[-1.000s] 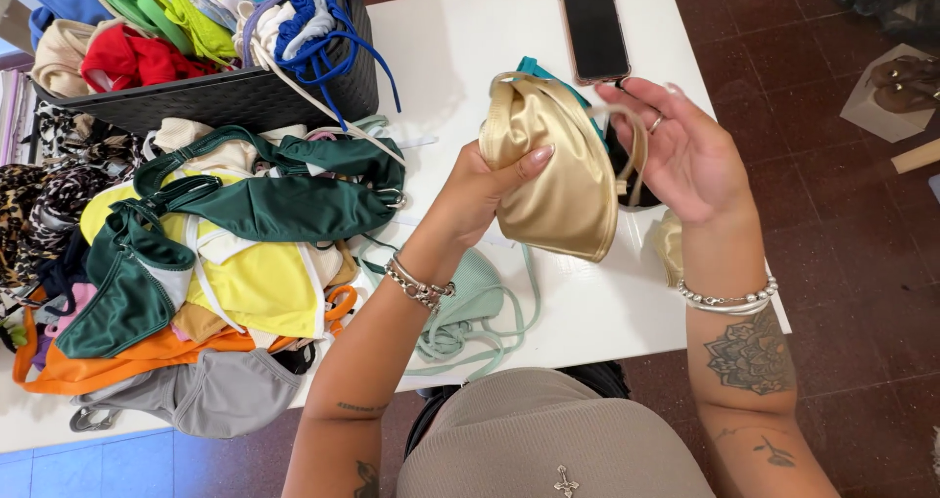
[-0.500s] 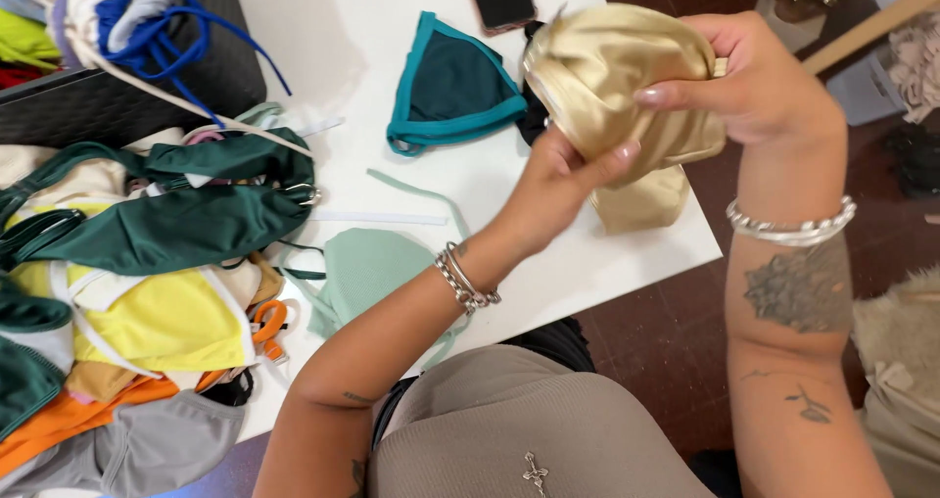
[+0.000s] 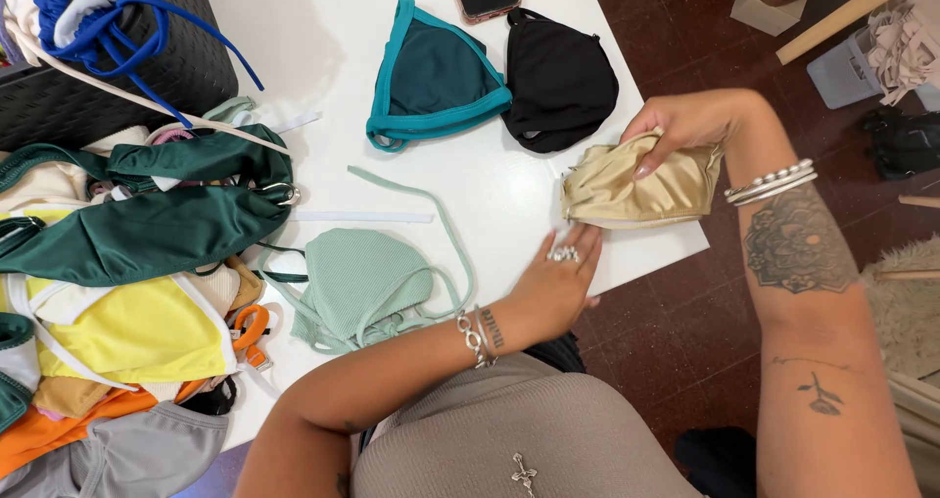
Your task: Inspecting and folding various bikini tops and bottoms on a white table.
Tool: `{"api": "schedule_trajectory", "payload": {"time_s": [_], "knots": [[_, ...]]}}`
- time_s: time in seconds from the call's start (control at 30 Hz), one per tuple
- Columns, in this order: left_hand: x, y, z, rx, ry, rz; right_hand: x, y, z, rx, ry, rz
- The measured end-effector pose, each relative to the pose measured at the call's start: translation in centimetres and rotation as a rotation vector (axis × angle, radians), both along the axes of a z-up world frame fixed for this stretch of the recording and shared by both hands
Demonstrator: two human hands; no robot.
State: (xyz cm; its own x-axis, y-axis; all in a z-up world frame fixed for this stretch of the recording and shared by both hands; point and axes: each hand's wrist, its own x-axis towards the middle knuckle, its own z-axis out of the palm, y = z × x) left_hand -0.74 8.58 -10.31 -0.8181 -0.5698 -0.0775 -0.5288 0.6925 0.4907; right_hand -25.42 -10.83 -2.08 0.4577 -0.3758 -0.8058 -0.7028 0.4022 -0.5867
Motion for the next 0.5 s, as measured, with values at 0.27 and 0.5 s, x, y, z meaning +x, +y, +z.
{"api": "schedule_trajectory", "payload": {"time_s": [0.27, 0.5], "knots": [[1.4, 1.0, 3.3, -0.080, 0.312, -0.052, 2.5, -0.1, -0.2, -0.172, 0.209, 0.279], [-0.5, -1.9, 0.2, -0.321, 0.061, 0.046, 2.8, 0.1, 0.5, -0.408, 0.205, 0.396]]}}
